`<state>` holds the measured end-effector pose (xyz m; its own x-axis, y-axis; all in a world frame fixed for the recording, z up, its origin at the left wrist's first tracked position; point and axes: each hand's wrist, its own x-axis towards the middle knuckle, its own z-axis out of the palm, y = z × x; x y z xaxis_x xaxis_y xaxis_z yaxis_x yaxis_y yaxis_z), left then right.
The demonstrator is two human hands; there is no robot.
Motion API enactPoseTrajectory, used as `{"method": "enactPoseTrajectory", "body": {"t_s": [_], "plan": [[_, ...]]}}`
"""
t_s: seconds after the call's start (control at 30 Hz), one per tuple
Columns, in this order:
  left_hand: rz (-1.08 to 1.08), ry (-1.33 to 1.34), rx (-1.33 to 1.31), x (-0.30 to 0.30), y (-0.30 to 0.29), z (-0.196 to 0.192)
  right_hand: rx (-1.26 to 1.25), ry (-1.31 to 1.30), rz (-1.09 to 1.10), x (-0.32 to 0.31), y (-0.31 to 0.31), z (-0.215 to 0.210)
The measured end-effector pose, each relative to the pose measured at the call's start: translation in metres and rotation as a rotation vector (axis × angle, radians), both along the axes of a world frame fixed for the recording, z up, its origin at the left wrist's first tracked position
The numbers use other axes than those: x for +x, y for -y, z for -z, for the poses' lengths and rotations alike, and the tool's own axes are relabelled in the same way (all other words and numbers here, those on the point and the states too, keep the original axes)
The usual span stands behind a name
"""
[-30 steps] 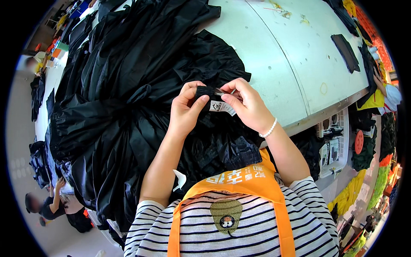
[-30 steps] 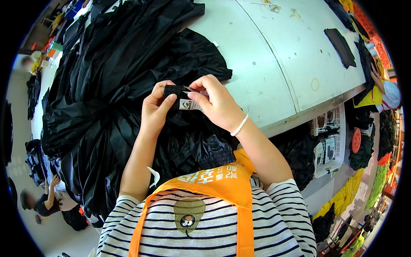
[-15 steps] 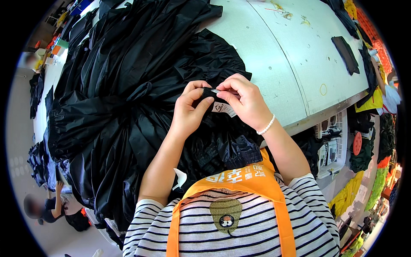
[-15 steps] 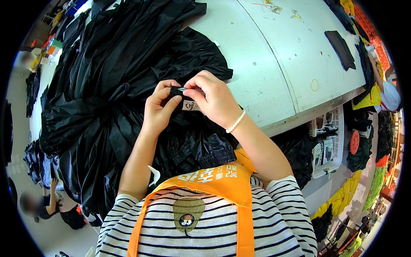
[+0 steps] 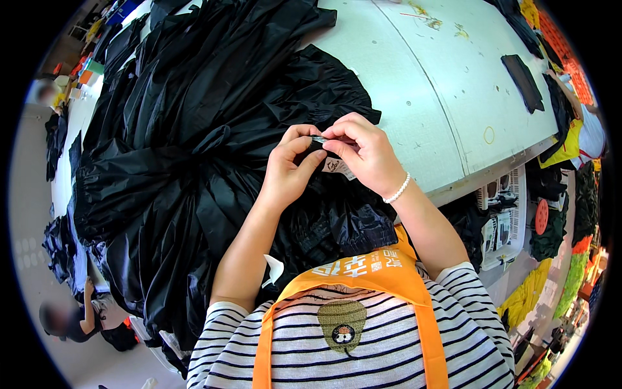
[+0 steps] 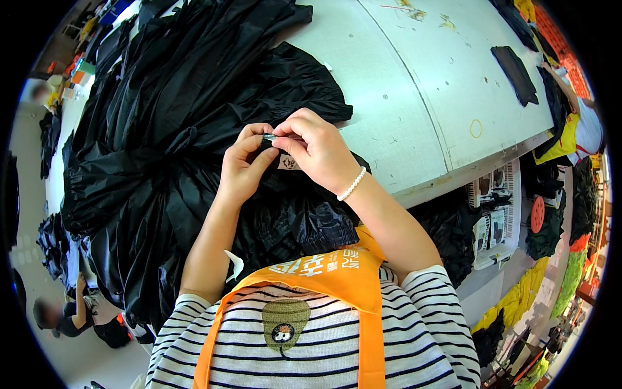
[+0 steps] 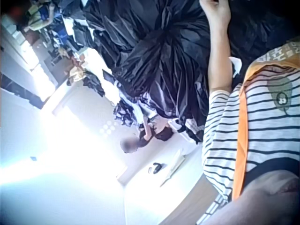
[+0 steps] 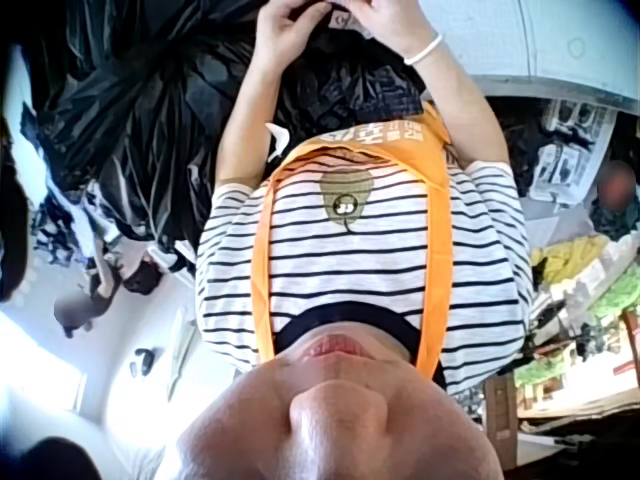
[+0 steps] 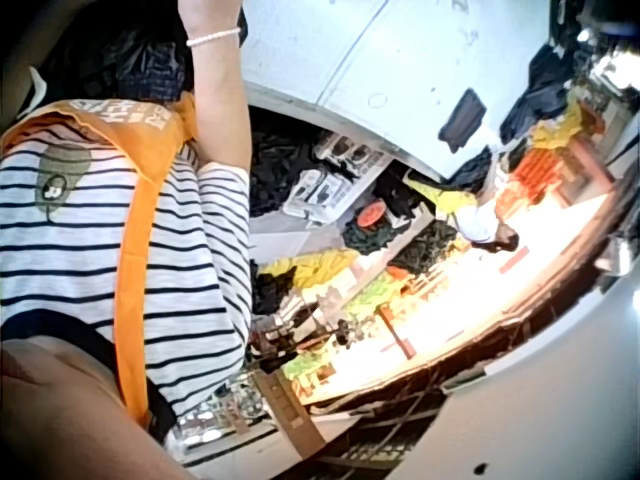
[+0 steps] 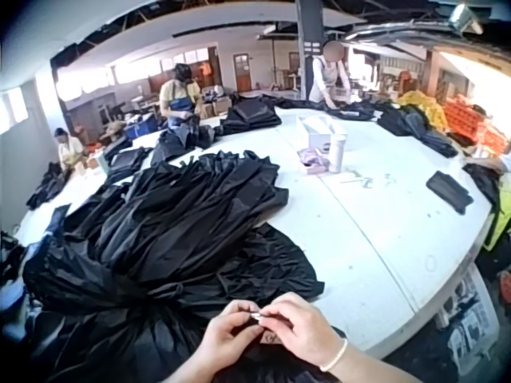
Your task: The person repeatedly picks up black garments from a pile on a table and attaches white tags to the waistband area. They handle each garment one at a time, folding the tag into the waistband and securing it with a small fastener. The process is repeated for multiple garments throughout the clip.
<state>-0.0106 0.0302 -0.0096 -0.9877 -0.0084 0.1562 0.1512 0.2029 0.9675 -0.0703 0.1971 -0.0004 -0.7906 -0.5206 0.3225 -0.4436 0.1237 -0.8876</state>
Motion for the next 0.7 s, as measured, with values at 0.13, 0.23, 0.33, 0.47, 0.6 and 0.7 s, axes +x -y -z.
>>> {"method": "enactPoseTrajectory", "body": {"t_s": [0.13,0.23,0.33,0.47,0.6,0.7], "plan": [[-0.003,0.005,-0.017,0.0000,-0.0017,0.0012,-0.036,0.002,-0.021,0.0013,0.0038,-0.0006],[-0.002,0.008,-0.023,0.0005,-0.0033,0.0009,0.000,-0.054,-0.019,0.0000,0.0043,0.0002],[0.000,0.005,-0.049,0.0000,-0.0020,0.0006,0.003,-0.053,-0.010,0.0002,0.0044,-0.0001],[0.001,0.008,-0.036,0.0002,-0.0031,0.0039,0.056,-0.111,0.039,0.0040,0.0051,-0.0019],[0.008,0.014,-0.059,-0.0002,-0.0021,0.0022,0.104,-0.210,0.075,0.0044,0.0054,-0.0007],[0.014,0.031,-0.032,0.0001,-0.0003,0.0047,0.078,-0.208,0.082,0.0030,0.0043,0.0025]]}}
